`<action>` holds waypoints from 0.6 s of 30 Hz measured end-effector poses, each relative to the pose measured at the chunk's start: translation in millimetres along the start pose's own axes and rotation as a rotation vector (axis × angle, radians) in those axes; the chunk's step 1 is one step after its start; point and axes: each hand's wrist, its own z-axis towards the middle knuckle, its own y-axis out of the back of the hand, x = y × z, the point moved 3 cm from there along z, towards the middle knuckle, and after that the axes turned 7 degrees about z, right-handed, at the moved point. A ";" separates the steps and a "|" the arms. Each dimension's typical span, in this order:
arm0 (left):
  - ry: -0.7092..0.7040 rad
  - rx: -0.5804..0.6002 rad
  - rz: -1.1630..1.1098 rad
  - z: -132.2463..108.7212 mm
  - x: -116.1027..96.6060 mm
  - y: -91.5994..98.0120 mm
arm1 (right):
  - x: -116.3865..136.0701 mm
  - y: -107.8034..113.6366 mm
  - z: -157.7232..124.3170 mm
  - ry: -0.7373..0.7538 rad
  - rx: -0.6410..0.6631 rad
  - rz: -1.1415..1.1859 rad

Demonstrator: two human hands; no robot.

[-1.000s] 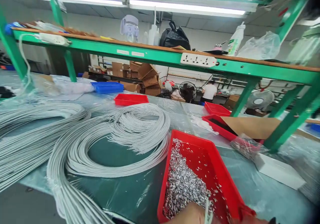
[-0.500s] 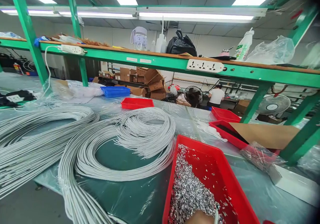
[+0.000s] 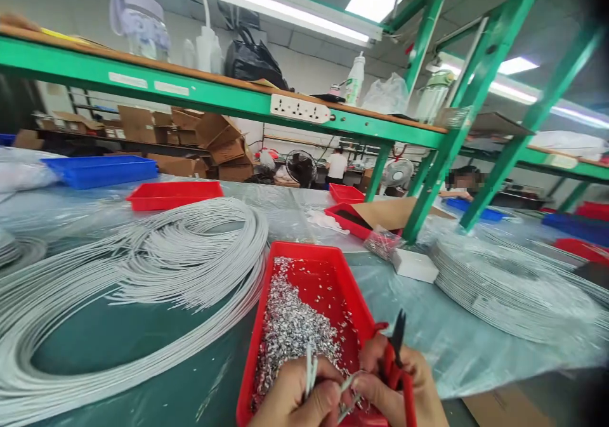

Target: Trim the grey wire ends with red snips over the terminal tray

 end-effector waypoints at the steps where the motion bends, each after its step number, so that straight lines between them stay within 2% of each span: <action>1: -0.019 -0.070 0.067 0.8 -0.8 1.6 | -0.2 -1.5 -0.6 0.011 -0.012 0.004; 4: -0.136 -0.360 0.268 0.7 -6.2 9.5 | -3.8 -5.5 -1.4 0.002 0.013 0.057; 5: -0.172 -0.423 0.307 0.0 -7.8 11.7 | -4.7 -6.2 -0.7 -0.007 0.027 0.076; 7: -0.175 -0.461 0.309 -1.0 -8.3 15.6 | -3.9 -4.3 4.1 0.007 0.021 0.062; 11: -0.154 -0.397 0.219 -4.9 -5.5 24.3 | 1.7 6.1 24.5 0.059 0.030 -0.141; 15: 0.006 -0.166 -0.147 -10.2 0.8 27.5 | 6.9 15.8 35.2 0.137 0.183 -0.243; 18: 0.097 -0.088 -0.349 -14.4 -1.9 28.1 | 11.7 26.7 26.3 0.164 0.203 -0.343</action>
